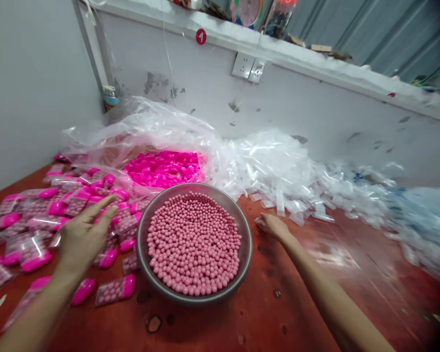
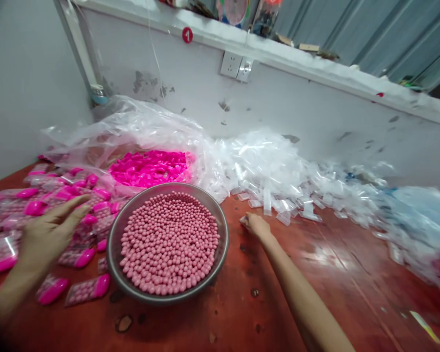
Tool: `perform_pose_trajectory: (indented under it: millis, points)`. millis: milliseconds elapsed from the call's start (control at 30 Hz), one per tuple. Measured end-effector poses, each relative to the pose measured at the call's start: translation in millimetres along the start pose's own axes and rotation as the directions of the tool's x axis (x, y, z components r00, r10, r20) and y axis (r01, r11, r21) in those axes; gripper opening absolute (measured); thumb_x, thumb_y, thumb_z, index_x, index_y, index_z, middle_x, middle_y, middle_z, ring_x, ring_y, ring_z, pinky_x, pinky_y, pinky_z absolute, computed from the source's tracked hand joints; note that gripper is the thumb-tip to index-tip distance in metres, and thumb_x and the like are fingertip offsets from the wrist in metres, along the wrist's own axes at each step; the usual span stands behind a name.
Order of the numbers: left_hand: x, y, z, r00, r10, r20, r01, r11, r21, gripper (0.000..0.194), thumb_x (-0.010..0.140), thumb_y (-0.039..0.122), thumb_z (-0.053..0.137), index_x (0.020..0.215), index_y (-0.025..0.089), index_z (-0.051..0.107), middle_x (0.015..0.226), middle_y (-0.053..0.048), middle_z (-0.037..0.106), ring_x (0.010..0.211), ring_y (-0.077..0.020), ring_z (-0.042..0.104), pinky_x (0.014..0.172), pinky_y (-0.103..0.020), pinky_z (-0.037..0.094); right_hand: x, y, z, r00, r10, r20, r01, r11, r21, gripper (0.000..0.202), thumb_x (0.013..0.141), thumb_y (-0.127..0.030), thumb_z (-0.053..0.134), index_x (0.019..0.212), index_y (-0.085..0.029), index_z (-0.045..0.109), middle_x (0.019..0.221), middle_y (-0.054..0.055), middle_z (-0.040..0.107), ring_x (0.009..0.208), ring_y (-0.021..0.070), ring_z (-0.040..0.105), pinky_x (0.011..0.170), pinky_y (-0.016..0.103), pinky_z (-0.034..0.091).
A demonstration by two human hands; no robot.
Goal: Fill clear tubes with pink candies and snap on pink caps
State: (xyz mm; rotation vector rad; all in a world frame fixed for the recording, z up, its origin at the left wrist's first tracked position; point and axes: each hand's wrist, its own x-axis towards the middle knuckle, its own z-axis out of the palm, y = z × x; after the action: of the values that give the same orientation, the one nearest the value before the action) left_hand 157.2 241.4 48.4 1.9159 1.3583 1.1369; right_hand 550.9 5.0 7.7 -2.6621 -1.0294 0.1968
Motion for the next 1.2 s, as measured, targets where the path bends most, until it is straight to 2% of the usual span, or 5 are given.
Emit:
perform_pose_trajectory:
  millis: [267, 433, 733, 1067, 1200]
  points:
    - [-36.9, 41.0, 42.3, 0.95, 0.175, 0.259, -0.069, 0.925, -0.375, 0.032, 0.081, 0.029, 0.053, 0.109, 0.016, 0.06, 0.105, -0.003, 0.066, 0.097, -0.0181, 0.061, 0.09, -0.033, 0.047, -1.1, -52.4, -17.9, 0.944, -0.329, -0.026, 0.33, 0.941, 0.073, 0.028, 0.082, -0.03, 0.046, 0.105, -0.018, 0.057, 0.102, 0.01, 0.061, 0.09, 0.0228, 0.056, 0.076, 0.033, 0.042]
    - [-38.0, 37.7, 51.4, 0.957, 0.182, 0.224, -0.096, 0.933, -0.347, 0.029, 0.082, 0.025, 0.051, 0.107, 0.014, 0.062, 0.102, -0.006, 0.067, 0.094, -0.0175, 0.062, 0.087, -0.032, 0.048, -8.3, -142.2, -15.8, 0.635, -0.756, 0.159, 0.765, 0.644, 0.006, 0.024, 0.083, -0.015, 0.043, 0.102, -0.018, 0.057, 0.099, 0.01, 0.06, 0.09, 0.0205, 0.055, 0.078, 0.031, 0.041]
    - [-38.0, 30.8, 52.4, 0.961, 0.188, 0.204, -0.114, 0.937, -0.33, 0.028, 0.084, 0.02, 0.046, 0.107, 0.017, 0.061, 0.105, -0.005, 0.066, 0.096, -0.0174, 0.061, 0.086, -0.03, 0.048, -14.8, -222.3, 63.4, 0.365, -0.84, 0.401, 0.854, 0.474, 0.215, 0.013, 0.075, -0.005, 0.048, 0.077, -0.015, 0.056, 0.078, 0.004, 0.06, 0.075, 0.0149, 0.054, 0.073, 0.026, 0.041]
    - [-37.3, 39.1, 46.2, 0.94, 0.171, 0.296, -0.049, 0.925, -0.378, 0.034, 0.08, 0.024, 0.052, 0.113, 0.015, 0.058, 0.111, -0.007, 0.063, 0.099, -0.0189, 0.059, 0.085, -0.029, 0.048, -37.0, -218.4, 30.8, 0.603, -0.711, 0.362, -0.056, 0.415, 0.908, 0.017, 0.072, -0.024, 0.064, 0.083, -0.017, 0.052, 0.075, -0.003, 0.055, 0.068, 0.0111, 0.054, 0.064, 0.025, 0.044]
    - [-36.9, 47.6, 47.4, 0.885, 0.195, 0.423, -0.012, 0.917, -0.398, 0.028, 0.077, 0.021, 0.056, 0.103, 0.019, 0.064, 0.098, -0.003, 0.068, 0.086, -0.0175, 0.062, 0.077, -0.026, 0.048, -45.8, -215.2, 24.7, 0.684, -0.672, 0.284, -0.059, 0.336, 0.94, 0.015, 0.07, -0.021, 0.067, 0.08, -0.017, 0.055, 0.075, -0.002, 0.056, 0.069, 0.0102, 0.053, 0.065, 0.023, 0.043]
